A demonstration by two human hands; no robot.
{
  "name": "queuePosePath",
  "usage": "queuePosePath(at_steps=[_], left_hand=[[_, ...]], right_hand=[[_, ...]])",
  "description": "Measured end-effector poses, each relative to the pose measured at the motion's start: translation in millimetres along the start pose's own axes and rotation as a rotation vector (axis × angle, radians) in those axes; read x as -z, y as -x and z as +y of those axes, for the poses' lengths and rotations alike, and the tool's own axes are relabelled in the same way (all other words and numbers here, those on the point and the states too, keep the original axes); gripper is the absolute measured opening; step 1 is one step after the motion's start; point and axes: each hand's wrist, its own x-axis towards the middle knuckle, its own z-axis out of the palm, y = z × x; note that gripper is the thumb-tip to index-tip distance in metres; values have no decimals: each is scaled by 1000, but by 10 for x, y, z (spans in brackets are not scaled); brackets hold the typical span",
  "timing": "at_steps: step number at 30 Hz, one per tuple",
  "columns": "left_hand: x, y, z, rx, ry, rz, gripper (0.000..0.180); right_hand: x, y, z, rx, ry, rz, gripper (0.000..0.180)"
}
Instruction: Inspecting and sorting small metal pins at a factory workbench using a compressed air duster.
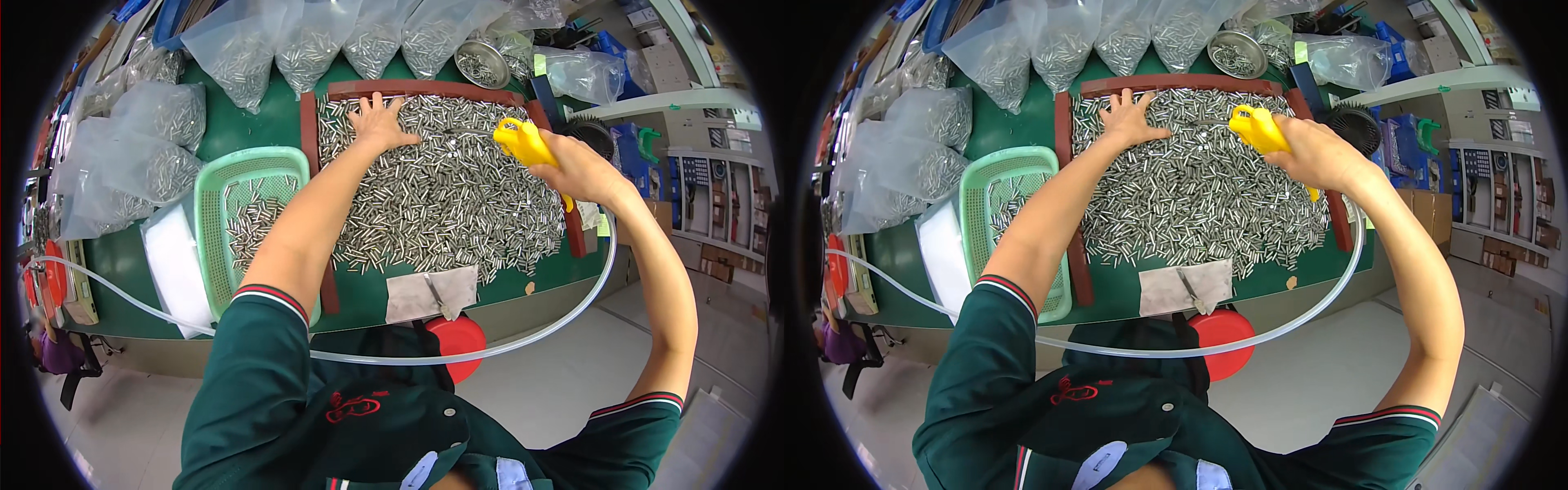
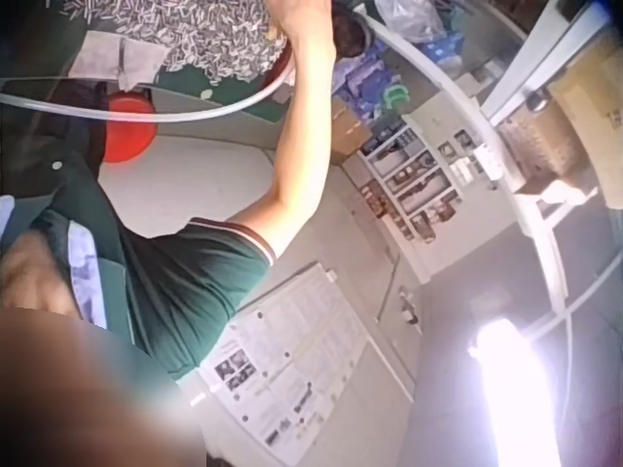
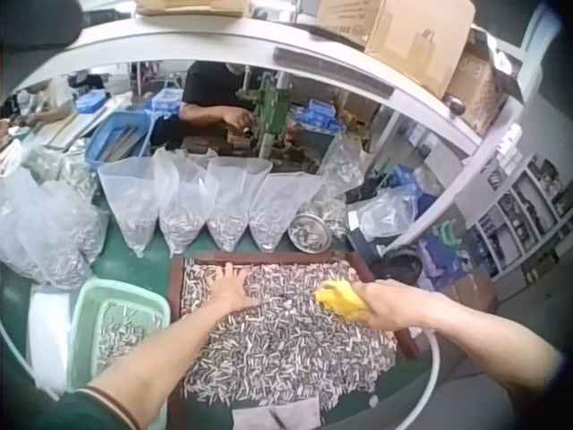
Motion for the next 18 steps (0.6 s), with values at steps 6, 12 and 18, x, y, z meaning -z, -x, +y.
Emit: queuePosePath(at_steps=[6, 12, 18], left_hand=[[-125, -51, 169, 36, 32, -16, 70], [-196, -25, 112, -108, 145, -51, 34], [-74, 531, 462, -408, -4, -172, 35]], right_hand=[[-20, 39, 44, -16, -26, 13, 42], [111, 12, -89, -13, -60, 0, 41], [126, -32, -36, -32, -70, -36, 42]])
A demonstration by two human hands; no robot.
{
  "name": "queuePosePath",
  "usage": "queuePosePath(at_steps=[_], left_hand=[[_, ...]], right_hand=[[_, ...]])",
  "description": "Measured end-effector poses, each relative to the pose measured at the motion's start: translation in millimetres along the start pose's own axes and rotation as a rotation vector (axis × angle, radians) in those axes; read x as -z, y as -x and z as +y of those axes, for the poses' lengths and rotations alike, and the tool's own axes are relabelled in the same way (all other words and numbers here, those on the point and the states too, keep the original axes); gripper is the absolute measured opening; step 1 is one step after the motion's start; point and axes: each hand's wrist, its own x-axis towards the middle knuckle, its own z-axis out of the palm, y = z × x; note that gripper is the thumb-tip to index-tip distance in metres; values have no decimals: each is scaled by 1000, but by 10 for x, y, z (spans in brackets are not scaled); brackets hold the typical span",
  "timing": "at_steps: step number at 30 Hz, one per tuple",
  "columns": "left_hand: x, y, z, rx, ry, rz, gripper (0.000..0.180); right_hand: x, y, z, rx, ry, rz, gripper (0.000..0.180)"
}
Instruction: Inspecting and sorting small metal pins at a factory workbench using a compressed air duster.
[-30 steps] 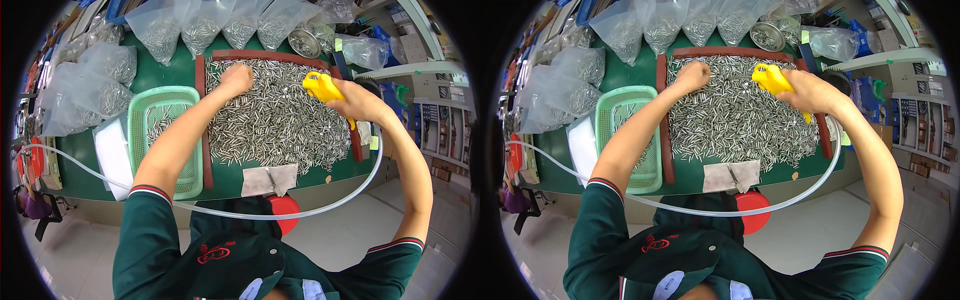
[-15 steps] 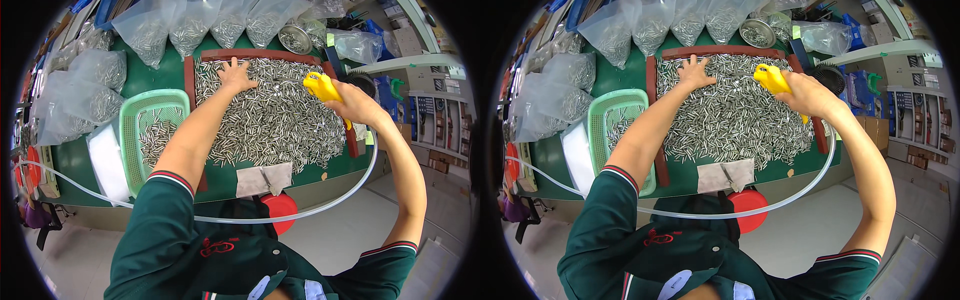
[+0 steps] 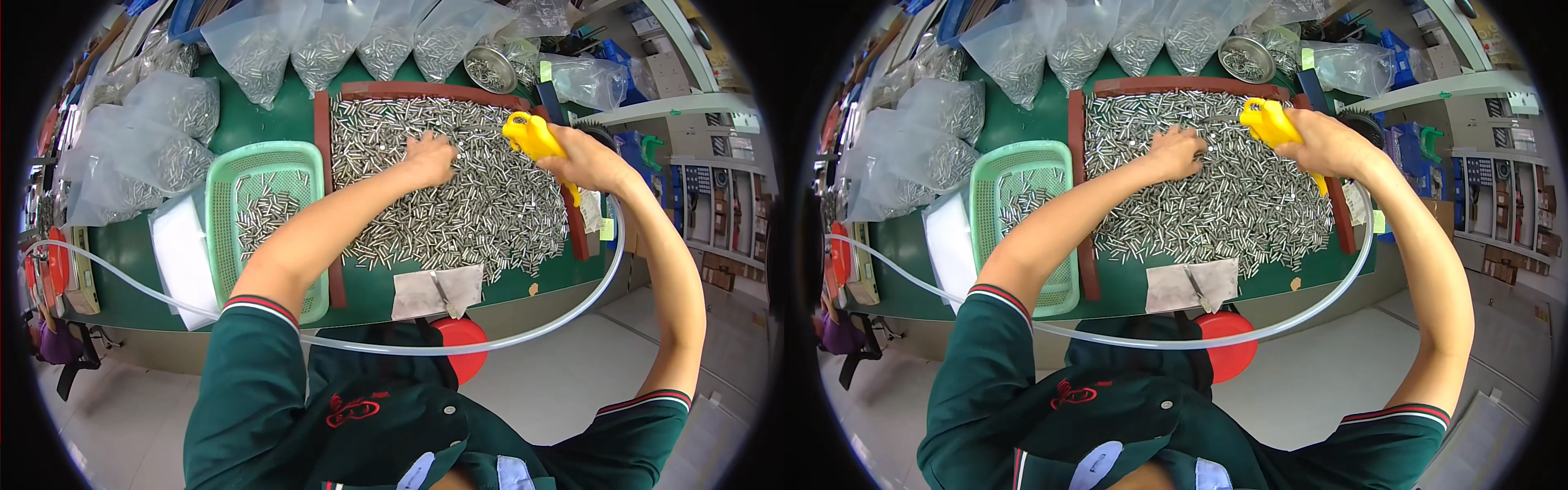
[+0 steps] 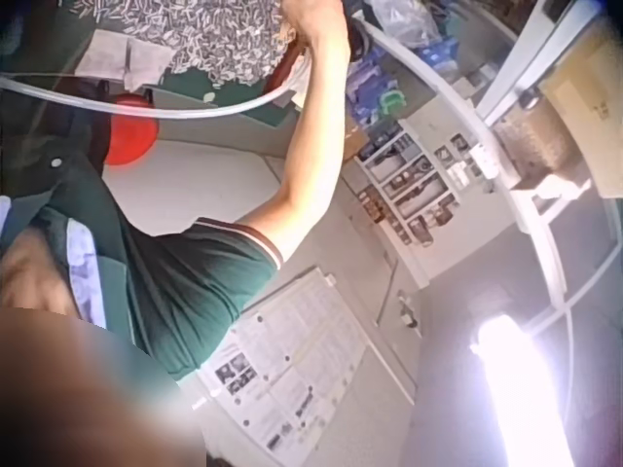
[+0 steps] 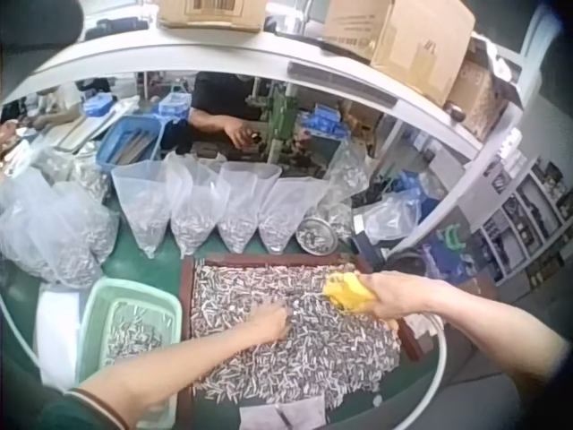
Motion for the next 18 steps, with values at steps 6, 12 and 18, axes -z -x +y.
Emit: queuePosePath(at_steps=[6, 12, 18], left_hand=[[316, 123, -304, -73, 76, 110, 25], [301, 123, -860, 284, -109, 186, 56], [368, 101, -853, 476, 1, -94, 123]], right_hand=[[-37, -91, 126, 49, 87, 80, 38], [-107, -187, 305, -21, 108, 139, 37], [-224, -217, 217, 14, 23, 117, 39]])
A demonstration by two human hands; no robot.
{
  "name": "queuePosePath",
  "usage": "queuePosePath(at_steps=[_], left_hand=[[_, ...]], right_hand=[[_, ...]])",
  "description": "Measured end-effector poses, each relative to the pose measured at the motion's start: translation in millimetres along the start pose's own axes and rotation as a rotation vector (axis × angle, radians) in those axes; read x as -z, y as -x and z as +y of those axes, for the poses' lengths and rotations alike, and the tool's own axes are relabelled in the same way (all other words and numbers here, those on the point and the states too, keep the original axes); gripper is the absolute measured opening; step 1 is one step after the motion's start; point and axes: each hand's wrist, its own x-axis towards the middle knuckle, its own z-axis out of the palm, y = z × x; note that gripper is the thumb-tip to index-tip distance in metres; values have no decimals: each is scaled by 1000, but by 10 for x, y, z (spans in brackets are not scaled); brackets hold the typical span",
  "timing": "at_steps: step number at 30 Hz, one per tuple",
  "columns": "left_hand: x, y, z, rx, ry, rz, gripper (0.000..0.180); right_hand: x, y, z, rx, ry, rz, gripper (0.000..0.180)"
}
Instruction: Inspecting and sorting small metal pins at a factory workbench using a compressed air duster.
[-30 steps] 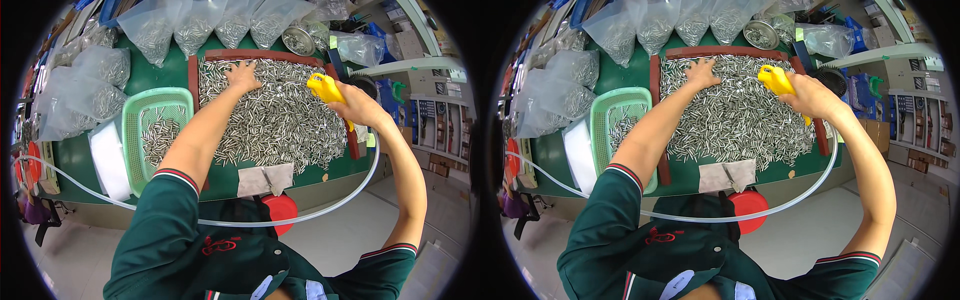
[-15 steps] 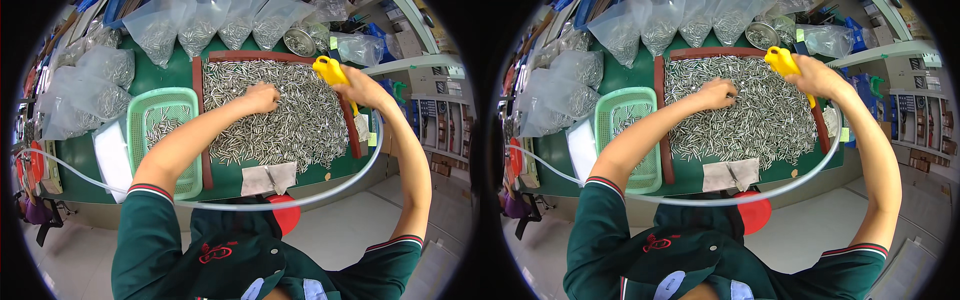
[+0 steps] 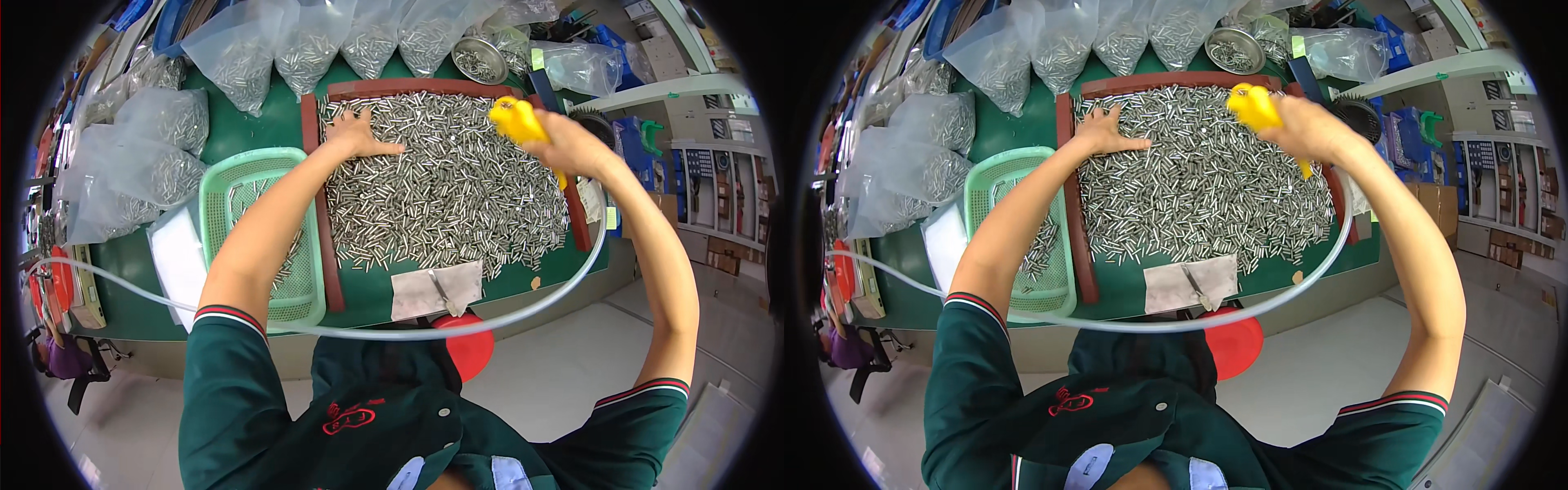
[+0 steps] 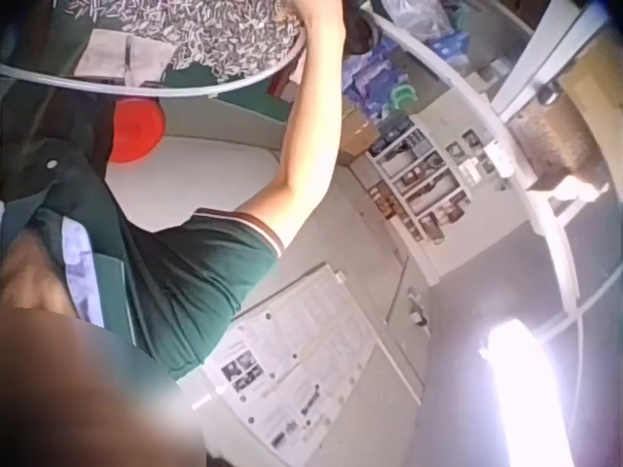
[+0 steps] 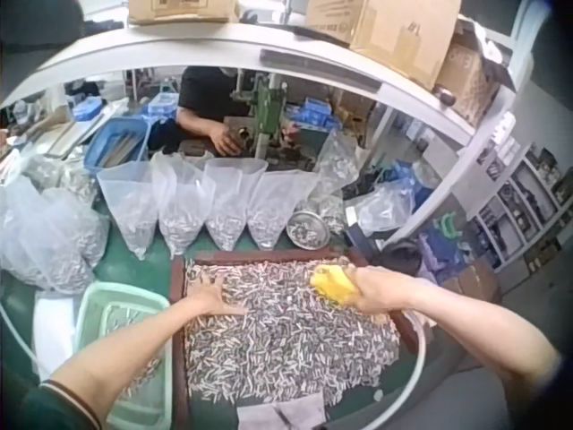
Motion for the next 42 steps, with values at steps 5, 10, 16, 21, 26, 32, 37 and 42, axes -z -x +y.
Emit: queuePosePath(at_steps=[5, 10, 16, 21, 26, 32, 37, 42], left_hand=[[-107, 11, 166, -1, -186, -78, 139], [-125, 39, 305, -4, -72, -38, 107], [-314, 16, 432, 16, 59, 102, 76], [-372, -66, 377, 30, 288, 140, 61], [-467, 55, 627, 2, 414, 217, 48], [-695, 396, 753, -187, 277, 277, 64], [-614, 719, 668, -333, 208, 239, 66], [-598, 953, 378, -470, 161, 348, 67]], right_hand=[[-88, -17, -183, 85, -93, 18, 37], [-173, 132, -124, 118, -72, 19, 37], [-197, 261, -141, 100, -116, 31, 36], [-143, 296, -191, 109, -96, 45, 32], [-70, 283, -308, 146, -105, 21, 31], [124, 238, -683, 195, -99, -138, 36], [217, 301, -768, 177, -7, -78, 36], [221, 348, -697, 140, 50, 3, 37]])
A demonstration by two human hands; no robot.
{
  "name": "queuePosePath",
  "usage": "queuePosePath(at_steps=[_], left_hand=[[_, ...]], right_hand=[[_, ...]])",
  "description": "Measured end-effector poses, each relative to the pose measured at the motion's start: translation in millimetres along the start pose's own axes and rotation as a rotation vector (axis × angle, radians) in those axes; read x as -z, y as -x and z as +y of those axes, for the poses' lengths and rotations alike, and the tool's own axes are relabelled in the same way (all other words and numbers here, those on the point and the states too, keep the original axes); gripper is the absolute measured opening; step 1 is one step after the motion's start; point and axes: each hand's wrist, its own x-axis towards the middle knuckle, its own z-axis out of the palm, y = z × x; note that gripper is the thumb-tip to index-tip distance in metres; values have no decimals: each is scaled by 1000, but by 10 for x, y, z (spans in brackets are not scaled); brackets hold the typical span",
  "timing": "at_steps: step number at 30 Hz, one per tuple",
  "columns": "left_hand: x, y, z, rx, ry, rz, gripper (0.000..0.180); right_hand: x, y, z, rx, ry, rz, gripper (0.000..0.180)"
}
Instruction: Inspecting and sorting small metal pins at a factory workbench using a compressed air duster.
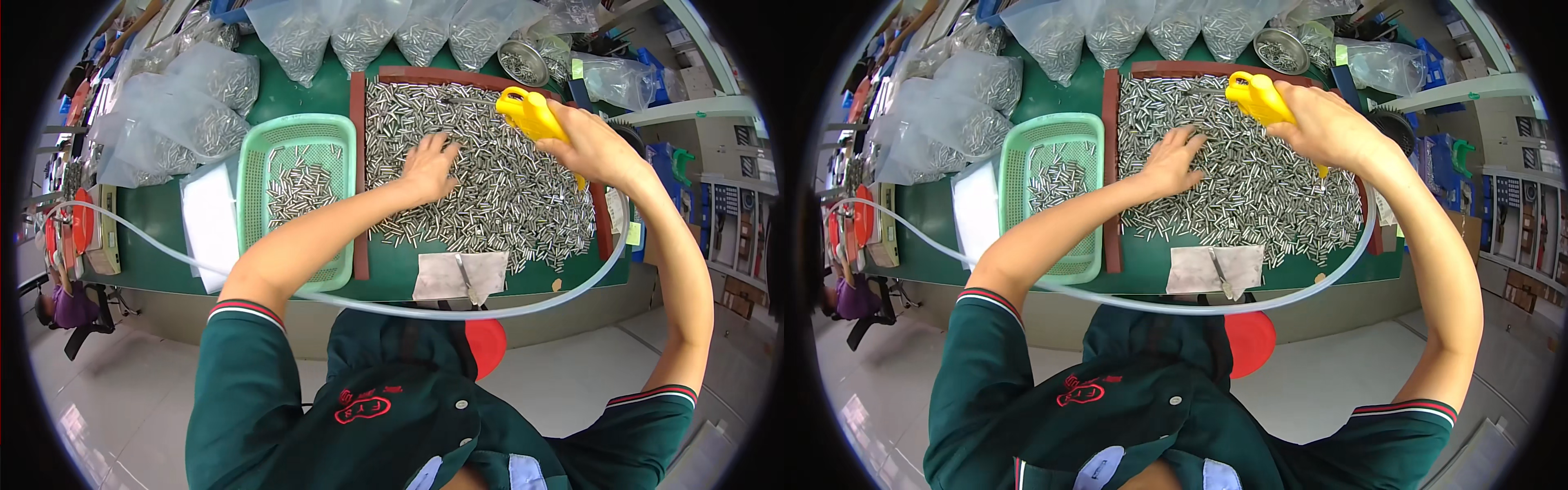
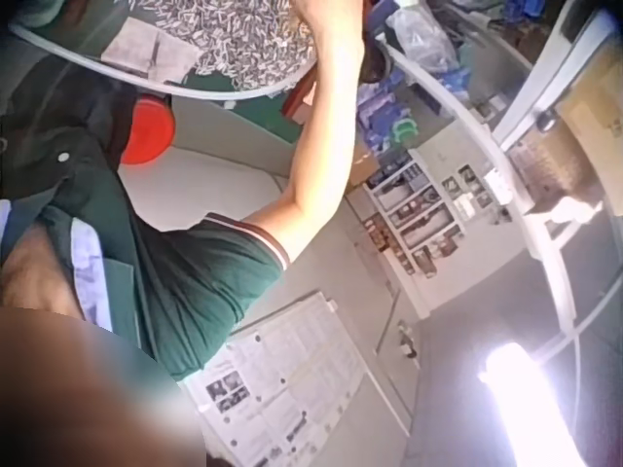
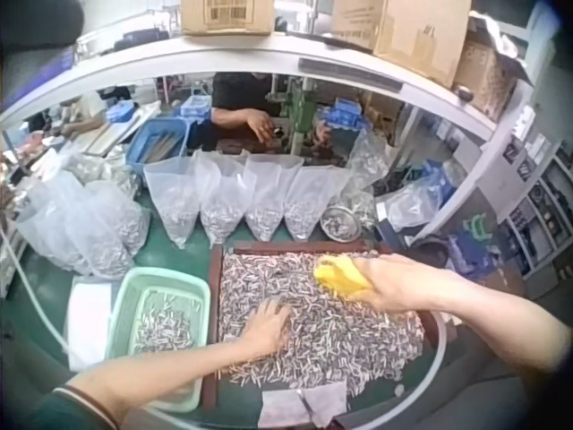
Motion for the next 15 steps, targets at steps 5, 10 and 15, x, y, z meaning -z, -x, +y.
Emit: queuePosePath(at_steps=[5, 10, 15], left_hand=[[260, 59, -293, 572, -105, -155, 91], [107, 161, -256, 723, -51, -373, 138], [-135, 116, -91, 711, -251, -303, 132]], right_hand=[[-210, 71, 25, 251, 33, 108, 37], [-231, 139, 93, 122, 23, -52, 39], [-420, 236, 191, 133, 31, -74, 40]])
